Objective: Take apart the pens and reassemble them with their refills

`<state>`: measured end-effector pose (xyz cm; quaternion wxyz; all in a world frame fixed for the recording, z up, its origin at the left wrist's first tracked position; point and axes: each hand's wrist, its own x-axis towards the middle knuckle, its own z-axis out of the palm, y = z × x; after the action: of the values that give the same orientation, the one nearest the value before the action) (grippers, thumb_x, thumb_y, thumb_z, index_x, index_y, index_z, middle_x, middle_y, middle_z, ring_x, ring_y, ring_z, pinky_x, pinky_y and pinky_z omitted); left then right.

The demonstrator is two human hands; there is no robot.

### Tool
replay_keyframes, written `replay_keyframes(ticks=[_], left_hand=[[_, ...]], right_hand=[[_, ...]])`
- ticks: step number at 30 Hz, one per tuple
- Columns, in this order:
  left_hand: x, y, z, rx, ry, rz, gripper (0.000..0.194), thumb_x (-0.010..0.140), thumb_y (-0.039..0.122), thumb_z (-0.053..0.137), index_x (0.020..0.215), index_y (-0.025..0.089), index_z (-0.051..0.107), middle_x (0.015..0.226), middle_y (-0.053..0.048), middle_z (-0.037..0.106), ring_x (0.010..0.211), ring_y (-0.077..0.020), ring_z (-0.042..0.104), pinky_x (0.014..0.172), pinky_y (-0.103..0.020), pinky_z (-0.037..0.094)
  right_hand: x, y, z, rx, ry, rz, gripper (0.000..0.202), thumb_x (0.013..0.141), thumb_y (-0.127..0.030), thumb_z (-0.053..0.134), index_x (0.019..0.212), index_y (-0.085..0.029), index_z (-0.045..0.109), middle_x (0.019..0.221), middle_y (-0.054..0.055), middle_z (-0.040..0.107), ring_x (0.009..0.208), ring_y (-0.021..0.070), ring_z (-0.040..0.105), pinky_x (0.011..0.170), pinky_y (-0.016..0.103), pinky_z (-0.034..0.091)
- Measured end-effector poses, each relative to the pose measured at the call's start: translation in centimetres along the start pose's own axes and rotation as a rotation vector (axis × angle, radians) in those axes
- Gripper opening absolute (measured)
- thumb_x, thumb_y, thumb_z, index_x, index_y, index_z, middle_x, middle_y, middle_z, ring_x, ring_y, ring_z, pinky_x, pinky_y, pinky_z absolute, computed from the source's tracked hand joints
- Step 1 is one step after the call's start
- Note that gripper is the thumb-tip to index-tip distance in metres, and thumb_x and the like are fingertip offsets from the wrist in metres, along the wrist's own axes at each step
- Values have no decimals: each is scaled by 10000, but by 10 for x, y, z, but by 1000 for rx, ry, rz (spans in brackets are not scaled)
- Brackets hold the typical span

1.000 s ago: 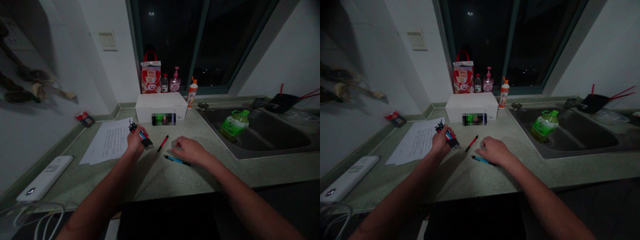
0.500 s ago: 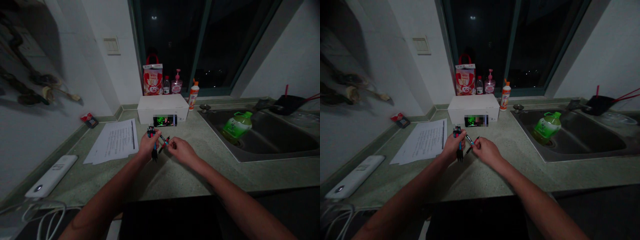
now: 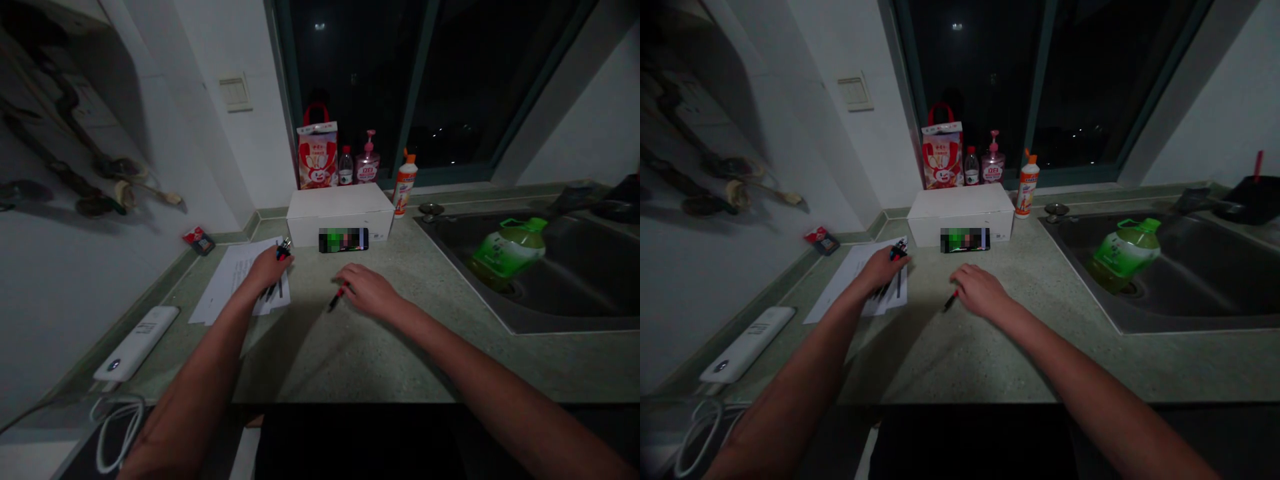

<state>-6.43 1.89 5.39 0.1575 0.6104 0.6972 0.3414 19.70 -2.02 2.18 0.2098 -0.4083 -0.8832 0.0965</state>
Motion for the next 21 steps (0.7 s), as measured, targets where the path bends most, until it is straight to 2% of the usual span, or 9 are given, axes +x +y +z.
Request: replay_keyframes(ticks=[2, 5, 10, 15, 21], left_hand=[[9, -17, -4, 351, -72, -54, 142, 741, 314, 709, 796, 200, 645, 878, -141, 726, 895, -328, 667, 739, -339, 456], [9, -37, 5, 587, -161, -74, 249, 846, 364, 583, 1009, 184, 639, 1054, -203, 716, 967, -356, 675, 761, -377, 474], [0, -50, 23, 685, -143, -6, 391, 900, 486, 507, 1118, 174, 599, 1125, -186, 682, 1026, -337, 655, 796, -377, 484], [0, -50, 24, 738, -80, 79, 558, 877, 586, 514, 1184, 128, 601, 1142, -207, 634, 1074, -355, 600, 852, -402, 474], [-4, -50, 25, 786, -73, 88, 637, 876, 644, 466, 1211, 123, 612, 1177, -222, 614, 1097, -387, 562, 873, -457, 454]], right_hand=[[-7, 11, 7, -56, -37, -48, 390, 859, -43, 522, 1201, -183, 647, 1217, 112, 645, 1162, 231, 556, 964, 376, 423], [-11, 21, 18, -113, -79, -80, 375, 884, -49, 505, 1198, -189, 652, 1192, 100, 664, 1133, 233, 577, 960, 392, 426], [-7, 26, 25, -250, -64, -83, 207, 918, -112, 536, 1043, -178, 688, 1000, 93, 680, 994, 249, 594, 877, 385, 428], [-5, 25, 23, -295, -52, -96, 120, 902, -123, 563, 916, -165, 675, 928, 102, 644, 929, 248, 561, 815, 364, 402], [-6, 20, 13, -266, -35, -57, 87, 887, -134, 572, 899, -160, 654, 908, 110, 644, 897, 246, 552, 796, 361, 385]])
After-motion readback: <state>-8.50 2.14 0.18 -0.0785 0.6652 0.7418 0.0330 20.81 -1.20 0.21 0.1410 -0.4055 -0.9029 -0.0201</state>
